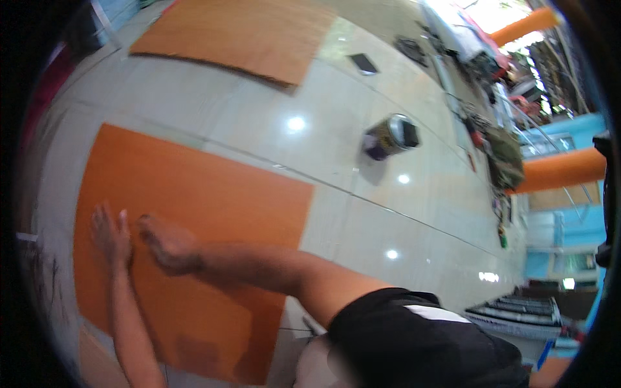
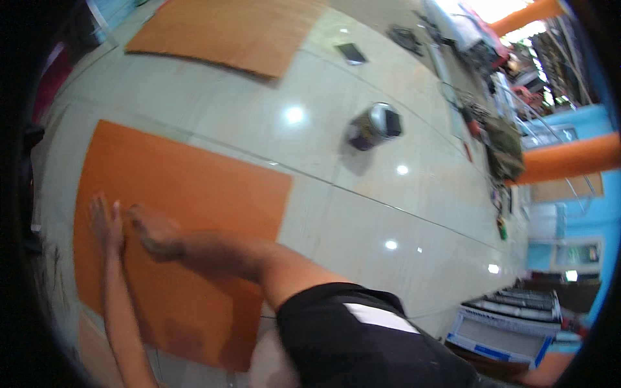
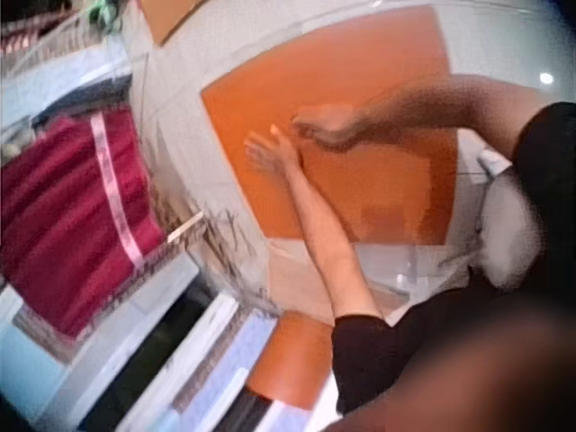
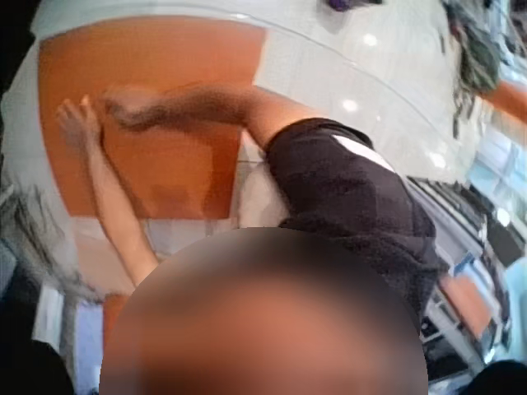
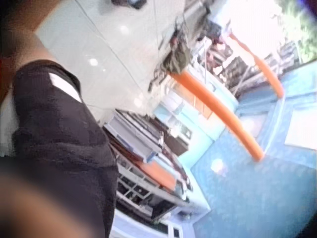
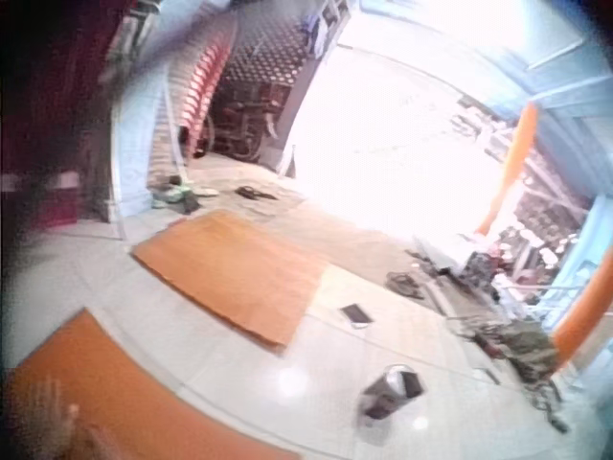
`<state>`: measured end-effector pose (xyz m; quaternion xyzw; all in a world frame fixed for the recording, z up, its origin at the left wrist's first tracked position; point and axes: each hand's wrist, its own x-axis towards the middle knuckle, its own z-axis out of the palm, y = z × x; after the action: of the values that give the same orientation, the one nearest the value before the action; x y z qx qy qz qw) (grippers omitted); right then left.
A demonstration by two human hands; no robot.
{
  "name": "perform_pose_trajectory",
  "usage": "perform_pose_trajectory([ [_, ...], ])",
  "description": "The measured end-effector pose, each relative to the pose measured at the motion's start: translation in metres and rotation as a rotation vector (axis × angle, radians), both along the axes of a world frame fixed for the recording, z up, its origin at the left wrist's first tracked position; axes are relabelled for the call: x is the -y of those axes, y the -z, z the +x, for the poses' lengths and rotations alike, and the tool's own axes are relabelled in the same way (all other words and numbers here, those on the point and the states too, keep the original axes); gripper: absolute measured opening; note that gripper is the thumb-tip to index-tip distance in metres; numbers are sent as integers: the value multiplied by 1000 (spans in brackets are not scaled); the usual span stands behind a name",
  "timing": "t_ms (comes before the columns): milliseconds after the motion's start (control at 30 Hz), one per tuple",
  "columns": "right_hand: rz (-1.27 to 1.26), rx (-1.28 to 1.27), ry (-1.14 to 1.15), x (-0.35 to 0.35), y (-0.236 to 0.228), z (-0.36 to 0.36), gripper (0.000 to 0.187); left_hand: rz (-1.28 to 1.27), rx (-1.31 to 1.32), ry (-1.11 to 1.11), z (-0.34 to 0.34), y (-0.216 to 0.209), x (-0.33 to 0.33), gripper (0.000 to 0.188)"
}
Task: The person kneels on the floor and wipes a rectangular wooden board with a striped cloth. They flip the board over to clean the other side and then use a small knife to scrape the edges of the board.
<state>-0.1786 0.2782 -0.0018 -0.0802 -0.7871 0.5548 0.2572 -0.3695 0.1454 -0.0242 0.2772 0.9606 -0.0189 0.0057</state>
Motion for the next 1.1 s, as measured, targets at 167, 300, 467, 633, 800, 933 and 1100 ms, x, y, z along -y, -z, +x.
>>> perform_pose_trajectory([
  [167, -6, 172, -29, -2, 7, -9, 26, 150, 11, -207, 66, 11, 20, 82],
  [300, 237, 149, -246, -20, 5, 4, 42, 159, -10, -229, 218, -10, 83, 82],
  [467, 811, 545, -231, -96, -10, 95, 59, 47, 187, -631, 306, -25, 133, 91],
  [633, 757, 1196, 264, -164, -37, 265, 73, 48, 190, -650, 303, -20, 131, 91],
  [800, 593, 1498, 368, -114, -123, 484, 76, 93, 253, -660, 302, -37, 131, 90],
  [933, 362, 1588, 604, -69, -205, 613, 69, 82, 270, -654, 297, -49, 128, 91],
  [1100, 329, 1738, 741, -80, -259, 702, 64, 64, 232, -689, 302, -44, 122, 97],
])
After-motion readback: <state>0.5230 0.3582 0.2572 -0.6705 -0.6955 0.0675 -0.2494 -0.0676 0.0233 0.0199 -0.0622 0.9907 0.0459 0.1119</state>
